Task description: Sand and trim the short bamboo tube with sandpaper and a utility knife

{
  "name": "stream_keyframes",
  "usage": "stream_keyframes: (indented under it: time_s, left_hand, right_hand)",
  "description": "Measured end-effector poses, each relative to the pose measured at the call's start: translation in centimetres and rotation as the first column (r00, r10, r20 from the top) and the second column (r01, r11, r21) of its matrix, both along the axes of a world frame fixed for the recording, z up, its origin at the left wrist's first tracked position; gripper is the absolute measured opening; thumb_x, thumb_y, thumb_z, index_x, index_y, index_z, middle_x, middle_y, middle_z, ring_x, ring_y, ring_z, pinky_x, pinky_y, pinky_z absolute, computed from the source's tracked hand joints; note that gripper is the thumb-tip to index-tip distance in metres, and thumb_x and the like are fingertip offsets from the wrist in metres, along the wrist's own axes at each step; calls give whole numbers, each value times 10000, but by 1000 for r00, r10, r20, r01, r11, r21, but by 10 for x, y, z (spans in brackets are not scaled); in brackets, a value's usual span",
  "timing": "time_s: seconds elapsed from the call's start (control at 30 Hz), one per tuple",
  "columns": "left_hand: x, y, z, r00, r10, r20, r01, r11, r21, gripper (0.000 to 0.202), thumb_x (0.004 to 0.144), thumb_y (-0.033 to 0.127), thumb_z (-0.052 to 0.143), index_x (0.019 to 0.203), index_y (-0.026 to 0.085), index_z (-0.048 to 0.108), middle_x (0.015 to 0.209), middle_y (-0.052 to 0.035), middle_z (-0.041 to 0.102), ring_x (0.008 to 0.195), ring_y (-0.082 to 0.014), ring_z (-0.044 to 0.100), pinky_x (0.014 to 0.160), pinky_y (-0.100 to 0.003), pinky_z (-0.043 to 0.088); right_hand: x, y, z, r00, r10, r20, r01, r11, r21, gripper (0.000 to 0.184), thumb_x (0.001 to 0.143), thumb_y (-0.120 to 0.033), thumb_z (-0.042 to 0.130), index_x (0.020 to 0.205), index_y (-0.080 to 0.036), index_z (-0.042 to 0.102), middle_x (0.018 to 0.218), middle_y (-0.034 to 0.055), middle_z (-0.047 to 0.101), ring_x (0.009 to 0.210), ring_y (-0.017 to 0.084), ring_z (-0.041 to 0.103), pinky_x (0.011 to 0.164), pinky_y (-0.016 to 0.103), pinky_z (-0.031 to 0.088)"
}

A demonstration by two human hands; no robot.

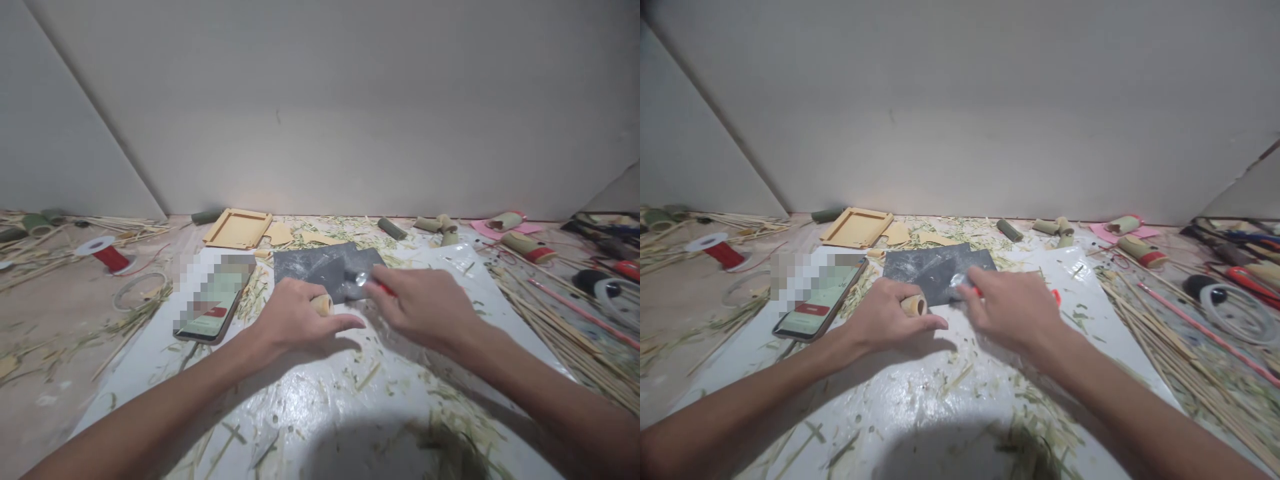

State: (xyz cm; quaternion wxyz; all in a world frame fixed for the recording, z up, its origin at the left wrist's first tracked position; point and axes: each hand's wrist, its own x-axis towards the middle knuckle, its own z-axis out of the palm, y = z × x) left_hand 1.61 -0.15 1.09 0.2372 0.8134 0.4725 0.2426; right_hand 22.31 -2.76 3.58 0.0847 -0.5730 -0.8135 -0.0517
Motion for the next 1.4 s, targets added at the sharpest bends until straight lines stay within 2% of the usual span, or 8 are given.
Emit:
stream_keyframes:
  time_s: [0.1, 0.3, 0.5, 0.67, 0.83, 0.9, 1.13, 1.4]
  left_hand:
    - [-2, 1, 1, 999, 34, -21, -34, 999, -18, 571, 644, 711, 642, 497, 169, 535, 479, 26, 497, 490, -108, 395, 507, -265, 284]
    - [0, 0, 3, 998, -54, -31, 52, 997, -51, 533, 608, 685, 684, 579, 175, 535, 547, 37, 529, 536, -118, 434, 509, -252, 277]
    - [2, -4, 7, 990, -141, 16, 142, 982, -123, 419, 721, 597, 641, 764, 196, 527, 706, 24, 561, 646, -153, 472, 579, -274, 330]
    - [-1, -4, 7, 980, -157, 125, 189, 929, -317, 400, 776, 564, 621, 919, 207, 511, 798, 1, 576, 715, -178, 510, 617, -290, 370]
    - [-4, -5, 12, 969, -197, 150, 243, 875, -419, 408, 787, 501, 641, 1069, 228, 528, 817, 6, 573, 723, -176, 518, 596, -273, 368]
    - [-3, -5, 12, 967, -204, 154, 252, 860, -443, 426, 777, 510, 647, 1068, 224, 526, 827, 6, 577, 715, -173, 518, 594, -272, 370]
    - [0, -6, 7, 961, -195, 197, 262, 869, -419, 308, 852, 500, 559, 954, 211, 528, 840, 6, 584, 760, -173, 524, 633, -277, 372]
    - [0, -6, 8, 965, -195, 177, 254, 867, -429, 384, 852, 583, 534, 921, 209, 480, 821, 20, 546, 738, -163, 499, 616, -266, 356]
  right_hand:
    - [8, 6, 2, 997, -75, -23, 75, 997, 8, 323, 949, -406, 339, 727, -214, 475, 538, -8, 522, 479, 147, 434, 504, 264, 169]
    - [-8, -8, -7, 983, 148, -106, -162, 977, -140, 320, 969, -395, 294, 777, -212, 473, 605, -9, 556, 506, 149, 449, 515, 271, 186]
    - [-12, -11, -9, 976, 191, -106, -205, 969, -138, 310, 953, -399, 330, 774, -203, 489, 627, -2, 580, 503, 142, 448, 513, 269, 166]
    - [-9, -9, -5, 976, 206, -68, -212, 974, -85, 310, 935, -387, 338, 745, -199, 494, 601, 0, 569, 492, 137, 444, 518, 268, 156]
    - [-10, -10, -3, 973, 218, -81, -225, 969, -102, 285, 925, -372, 358, 737, -202, 489, 607, -9, 566, 499, 133, 442, 518, 269, 153]
    - [-11, -9, -3, 969, 229, -93, -239, 964, -113, 271, 921, -365, 367, 744, -203, 493, 613, -11, 568, 505, 132, 443, 517, 270, 152]
    - [-9, -9, -2, 973, 214, -86, -225, 964, -144, 280, 920, -374, 369, 718, -203, 461, 592, -19, 527, 499, 129, 407, 520, 271, 146]
    - [-8, -11, 0, 978, 201, -50, -206, 970, -131, 275, 911, -382, 376, 713, -206, 449, 574, -26, 518, 475, 123, 373, 516, 271, 126]
